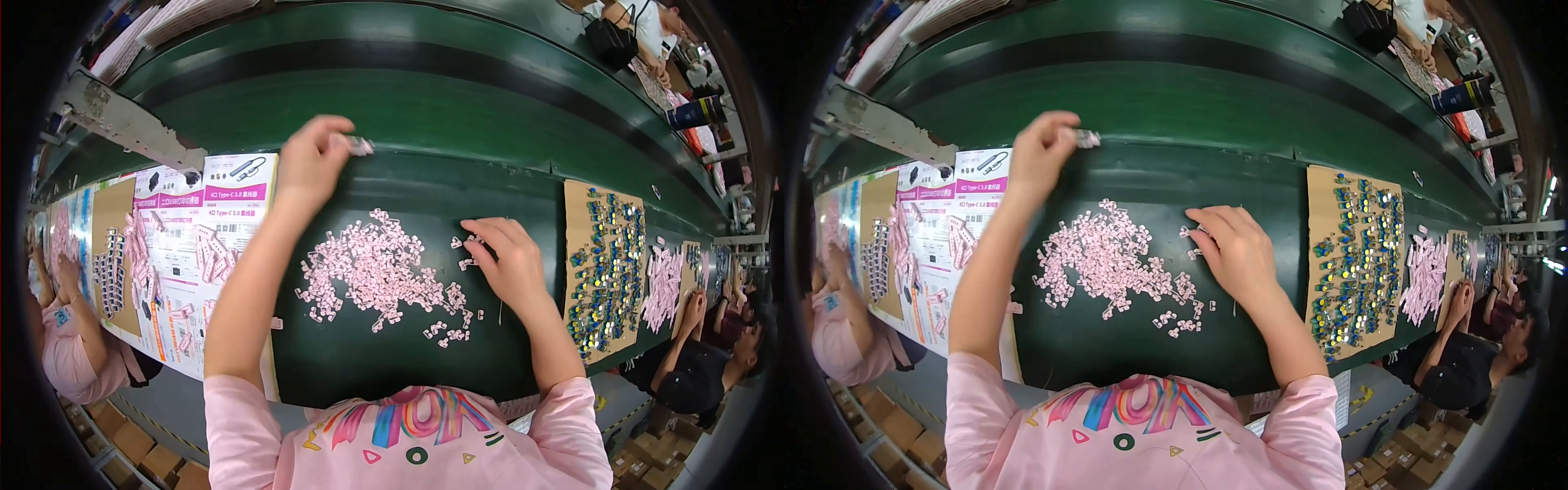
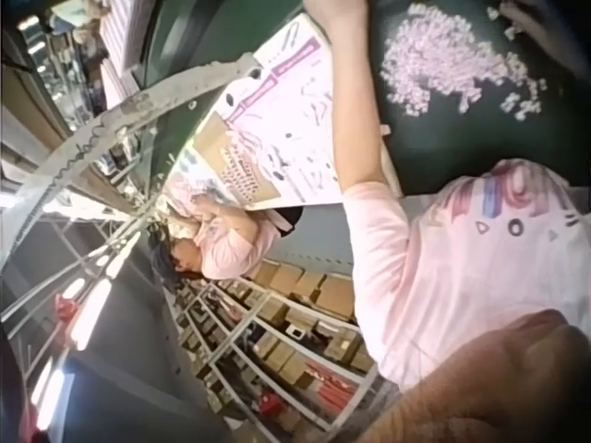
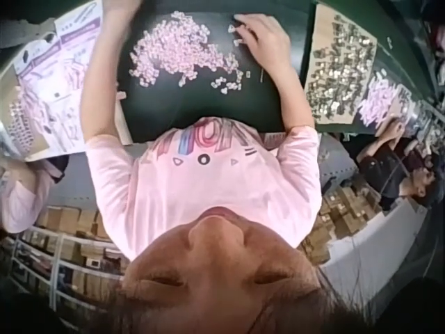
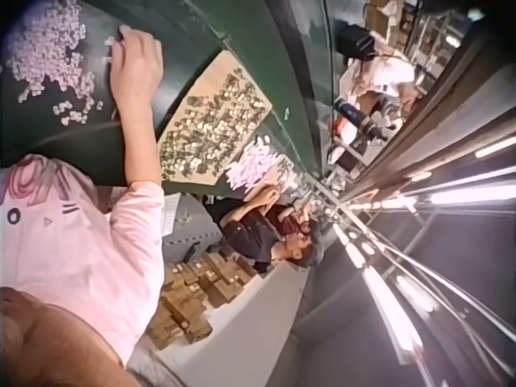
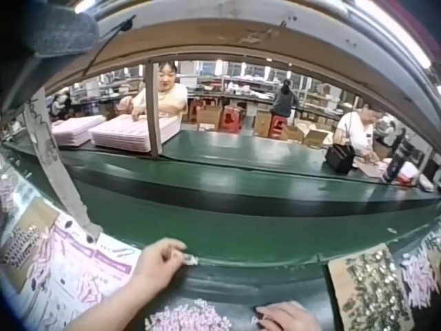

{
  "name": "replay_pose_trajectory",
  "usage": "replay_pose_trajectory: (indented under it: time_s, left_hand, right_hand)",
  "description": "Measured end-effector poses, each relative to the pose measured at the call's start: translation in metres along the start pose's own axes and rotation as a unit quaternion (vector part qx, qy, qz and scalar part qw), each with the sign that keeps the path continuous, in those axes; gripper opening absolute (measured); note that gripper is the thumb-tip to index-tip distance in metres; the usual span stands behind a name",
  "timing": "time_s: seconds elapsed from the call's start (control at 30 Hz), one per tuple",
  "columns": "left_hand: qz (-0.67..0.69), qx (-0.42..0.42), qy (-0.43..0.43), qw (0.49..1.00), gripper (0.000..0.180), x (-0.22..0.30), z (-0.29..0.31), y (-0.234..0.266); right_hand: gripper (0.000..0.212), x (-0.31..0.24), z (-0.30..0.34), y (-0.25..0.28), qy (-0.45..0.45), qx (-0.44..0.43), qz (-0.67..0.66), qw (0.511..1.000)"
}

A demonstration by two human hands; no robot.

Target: The person assembles small white electronic components onto pink-labeled modules by hand, then places the finished modules into a wooden tray.

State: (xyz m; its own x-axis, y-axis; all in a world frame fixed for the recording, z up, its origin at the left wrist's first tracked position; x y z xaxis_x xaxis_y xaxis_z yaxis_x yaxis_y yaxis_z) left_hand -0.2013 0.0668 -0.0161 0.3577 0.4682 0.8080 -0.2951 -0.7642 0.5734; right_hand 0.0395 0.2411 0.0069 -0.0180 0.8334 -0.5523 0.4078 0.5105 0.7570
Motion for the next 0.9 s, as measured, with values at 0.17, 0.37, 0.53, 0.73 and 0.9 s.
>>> replay_pose_trajectory:
  time_s: [0.17,0.37,0.53,0.73,0.9]
  left_hand:
    - [-0.290,0.058,0.088,0.951,0.026,-0.064,-0.060,0.040]
    - [-0.137,0.024,-0.053,0.989,0.026,-0.037,0.006,0.061]
    - [-0.179,-0.172,-0.055,0.967,0.026,0.007,0.114,0.099]
    - [-0.373,-0.154,-0.122,0.907,0.021,0.005,0.184,0.109]
    - [-0.260,-0.127,-0.063,0.955,0.013,-0.032,0.180,0.109]
  right_hand:
    - [0.020,0.002,0.001,-0.025,0.013,-0.037,0.021,0.999]
    - [0.017,-0.013,0.004,-0.022,0.089,-0.023,0.089,0.992]
    - [0.015,-0.012,0.006,-0.021,0.108,-0.018,0.094,0.990]
    - [0.017,0.008,0.001,-0.018,-0.001,-0.006,-0.023,1.000]
    - [0.019,0.022,-0.006,-0.025,-0.073,-0.014,-0.094,0.993]
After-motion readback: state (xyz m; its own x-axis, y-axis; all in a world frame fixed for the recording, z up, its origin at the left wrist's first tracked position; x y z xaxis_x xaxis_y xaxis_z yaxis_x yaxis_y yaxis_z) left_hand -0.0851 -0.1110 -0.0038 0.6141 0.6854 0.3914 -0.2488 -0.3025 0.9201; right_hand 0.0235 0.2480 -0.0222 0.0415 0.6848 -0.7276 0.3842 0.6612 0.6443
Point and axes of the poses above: each hand's wrist, its own z-axis away from the middle knuckle, its own y-axis out of the back of the hand, x = y × z, the point moved 8 cm from there along -z, towards the middle knuckle, and after that the axes turned 7 degrees about -z, right-handed, at the moved point
